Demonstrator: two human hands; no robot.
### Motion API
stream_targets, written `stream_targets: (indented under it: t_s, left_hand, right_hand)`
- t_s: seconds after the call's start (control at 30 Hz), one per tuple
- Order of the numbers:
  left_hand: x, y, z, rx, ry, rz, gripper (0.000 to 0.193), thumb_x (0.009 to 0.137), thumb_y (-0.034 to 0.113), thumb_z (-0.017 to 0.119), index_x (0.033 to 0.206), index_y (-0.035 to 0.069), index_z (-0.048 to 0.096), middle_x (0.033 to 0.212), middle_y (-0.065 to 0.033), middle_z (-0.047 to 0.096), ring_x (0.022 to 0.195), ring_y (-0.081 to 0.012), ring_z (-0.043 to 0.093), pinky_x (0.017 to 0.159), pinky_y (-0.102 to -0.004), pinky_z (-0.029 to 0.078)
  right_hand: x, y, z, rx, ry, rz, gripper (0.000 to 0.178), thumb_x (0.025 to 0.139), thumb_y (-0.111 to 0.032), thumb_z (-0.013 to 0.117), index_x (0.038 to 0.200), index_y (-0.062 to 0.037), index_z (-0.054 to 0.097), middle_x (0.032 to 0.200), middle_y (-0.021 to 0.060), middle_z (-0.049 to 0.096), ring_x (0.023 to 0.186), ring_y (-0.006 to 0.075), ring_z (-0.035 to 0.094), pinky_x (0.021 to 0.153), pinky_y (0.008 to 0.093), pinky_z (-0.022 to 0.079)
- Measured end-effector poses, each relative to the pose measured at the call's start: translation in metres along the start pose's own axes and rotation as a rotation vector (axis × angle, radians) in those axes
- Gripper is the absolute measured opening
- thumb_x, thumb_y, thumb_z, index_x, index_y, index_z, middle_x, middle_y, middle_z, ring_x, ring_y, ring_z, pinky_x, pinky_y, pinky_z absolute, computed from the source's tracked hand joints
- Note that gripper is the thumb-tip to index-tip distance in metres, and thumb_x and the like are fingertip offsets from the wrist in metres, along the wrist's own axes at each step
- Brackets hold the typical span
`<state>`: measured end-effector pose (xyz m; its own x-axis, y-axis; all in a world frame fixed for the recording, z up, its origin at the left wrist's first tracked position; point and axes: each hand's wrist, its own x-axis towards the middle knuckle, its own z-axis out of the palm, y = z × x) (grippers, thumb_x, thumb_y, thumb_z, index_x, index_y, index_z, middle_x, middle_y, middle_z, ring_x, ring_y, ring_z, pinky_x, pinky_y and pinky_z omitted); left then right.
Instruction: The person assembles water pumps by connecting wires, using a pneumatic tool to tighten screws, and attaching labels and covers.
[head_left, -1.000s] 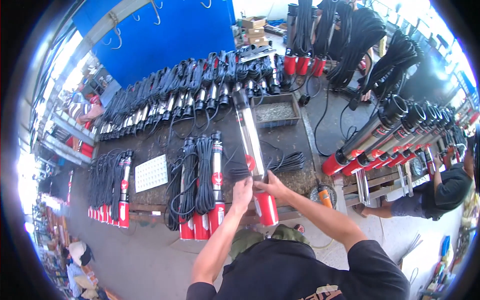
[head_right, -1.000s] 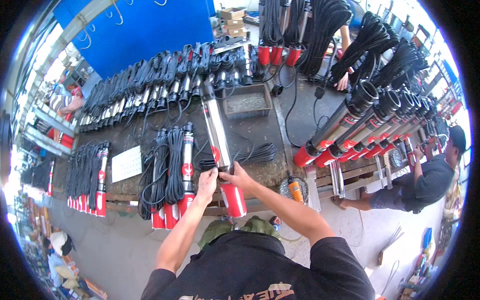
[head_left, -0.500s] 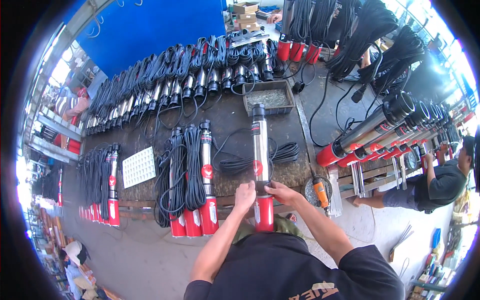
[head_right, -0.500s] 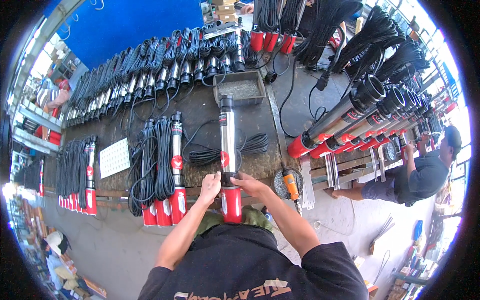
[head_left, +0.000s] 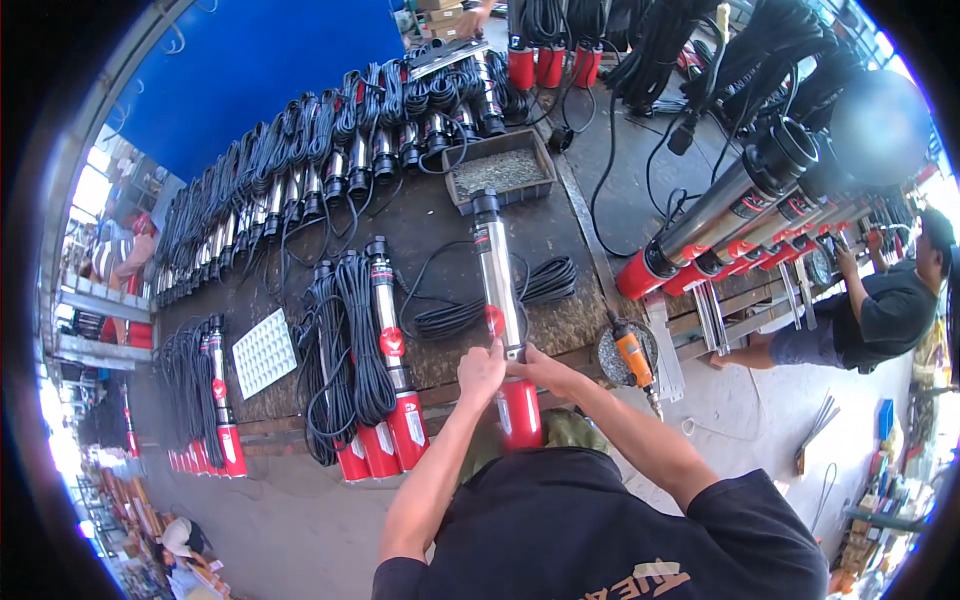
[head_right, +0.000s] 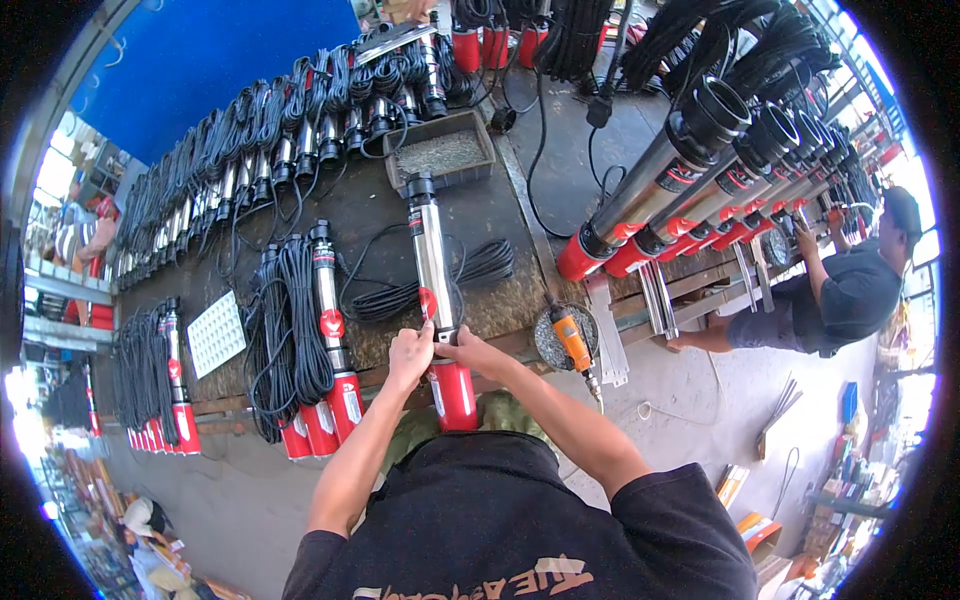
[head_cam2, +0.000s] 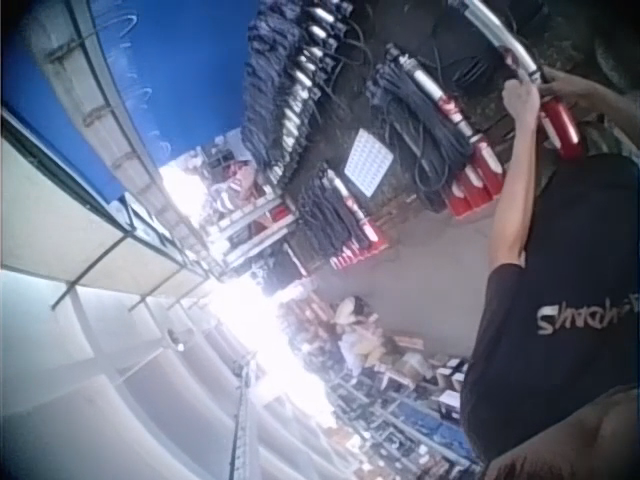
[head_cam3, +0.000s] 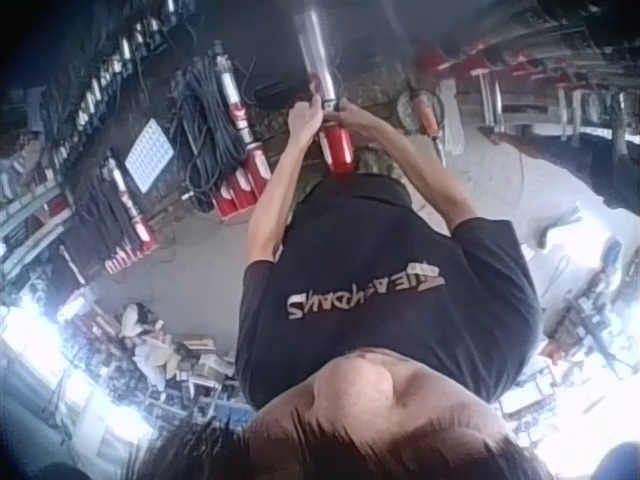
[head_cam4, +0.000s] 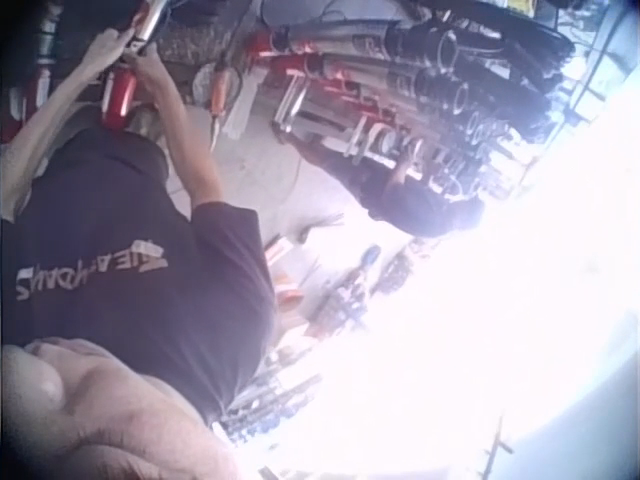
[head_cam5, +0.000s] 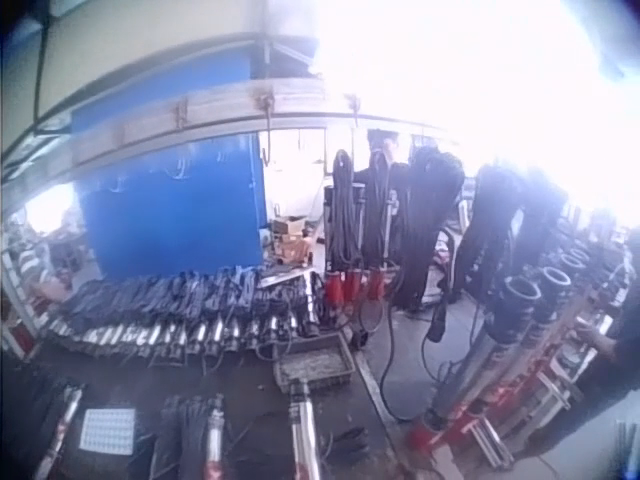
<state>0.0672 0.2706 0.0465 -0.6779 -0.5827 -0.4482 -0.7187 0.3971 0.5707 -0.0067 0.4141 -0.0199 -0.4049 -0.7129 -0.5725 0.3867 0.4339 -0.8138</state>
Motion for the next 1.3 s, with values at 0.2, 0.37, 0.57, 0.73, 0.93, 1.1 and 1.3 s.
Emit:
stream_targets:
  t_s: [0.2, 0.37, 0.57, 0.73, 0.93, 1.1, 1.3]
  left_hand:
    - [0.0, 0.009, -0.011, 0.076, -0.037, 0.053, 0.067, 0.076, 0.055, 0.077, 0.081, -0.012, 0.072, 0.074, -0.0271, 0.071, 0.077, -0.0403, 0.073, 0.076, -0.0438, 0.058]
    - [-0.017, -0.016, 0.004, -0.204, 0.094, 0.237, 0.033, 0.084, 0.034, 0.075, 0.092, 0.002, 0.076, 0.075, -0.014, 0.074, 0.076, -0.0305, 0.075, 0.072, -0.0399, 0.055]
    - [-0.033, -0.027, 0.04, -0.092, 0.367, 0.346, 0.038, 0.092, 0.024, 0.066, 0.111, -0.009, 0.068, 0.079, -0.0205, 0.072, 0.074, -0.0363, 0.071, 0.069, -0.0458, 0.053]
    - [-0.06, 0.007, 0.045, 0.565, 0.42, 0.528, 0.066, 0.094, 0.032, 0.061, 0.13, -0.022, 0.05, 0.123, -0.035, 0.061, 0.115, -0.0502, 0.058, 0.104, -0.0552, 0.04]
    - [-0.053, 0.029, 0.043, 1.162, 0.184, 0.463, 0.07, 0.092, 0.043, 0.059, 0.129, -0.017, 0.056, 0.127, -0.0363, 0.06, 0.112, -0.054, 0.059, 0.105, -0.0647, 0.036]
    - [-0.045, 0.018, 0.051, 1.16, 0.309, 0.562, 0.063, 0.091, 0.041, 0.059, 0.125, -0.012, 0.061, 0.124, -0.0345, 0.063, 0.106, -0.0561, 0.061, 0.1, -0.0675, 0.039]
    - [-0.029, -0.002, -0.002, 0.06, 0.011, 0.358, 0.041, 0.086, 0.016, 0.071, 0.111, -0.015, 0.065, 0.101, -0.0233, 0.074, 0.081, -0.0249, 0.072, 0.077, -0.0364, 0.055]
  right_hand:
    - [0.0, -0.012, 0.01, -0.075, 0.069, 0.06, 0.076, 0.09, -0.033, 0.072, 0.139, 0.0125, 0.035, 0.123, 0.0198, 0.06, 0.116, 0.0221, 0.058, 0.097, 0.0327, 0.048]
    - [-0.01, -0.015, -0.028, 0.315, -0.243, 0.017, 0.056, 0.097, -0.036, 0.066, 0.137, -0.0013, 0.049, 0.121, 0.0073, 0.063, 0.111, 0.0172, 0.06, 0.096, 0.0367, 0.049]
    - [-0.005, -0.015, -0.016, -0.098, 0.024, -0.04, 0.064, 0.097, -0.042, 0.065, 0.137, 0.0033, 0.044, 0.116, 0.0141, 0.066, 0.106, 0.0193, 0.062, 0.086, 0.0361, 0.052]
    - [0.01, -0.005, -0.015, -0.439, 0.188, -0.045, 0.075, 0.094, -0.041, 0.067, 0.139, 0.0106, 0.038, 0.113, 0.0251, 0.067, 0.105, 0.0327, 0.066, 0.088, 0.042, 0.053]
    - [0.001, -0.019, -0.031, 0.035, 0.044, 0.078, 0.084, 0.085, -0.044, 0.08, 0.138, 0.0138, 0.049, 0.104, 0.0131, 0.069, 0.083, 0.0154, 0.067, 0.069, 0.0316, 0.056]
    - [0.007, -0.022, -0.02, -0.327, 0.203, -0.152, 0.057, 0.088, -0.045, 0.073, 0.101, 0.0106, 0.067, 0.078, 0.0154, 0.069, 0.071, 0.0186, 0.065, 0.066, 0.036, 0.053]
    - [-0.001, -0.016, -0.007, -0.34, 0.346, -0.185, 0.062, 0.085, -0.052, 0.07, 0.093, 0.0094, 0.067, 0.086, 0.0287, 0.07, 0.086, 0.0426, 0.071, 0.074, 0.0493, 0.054]
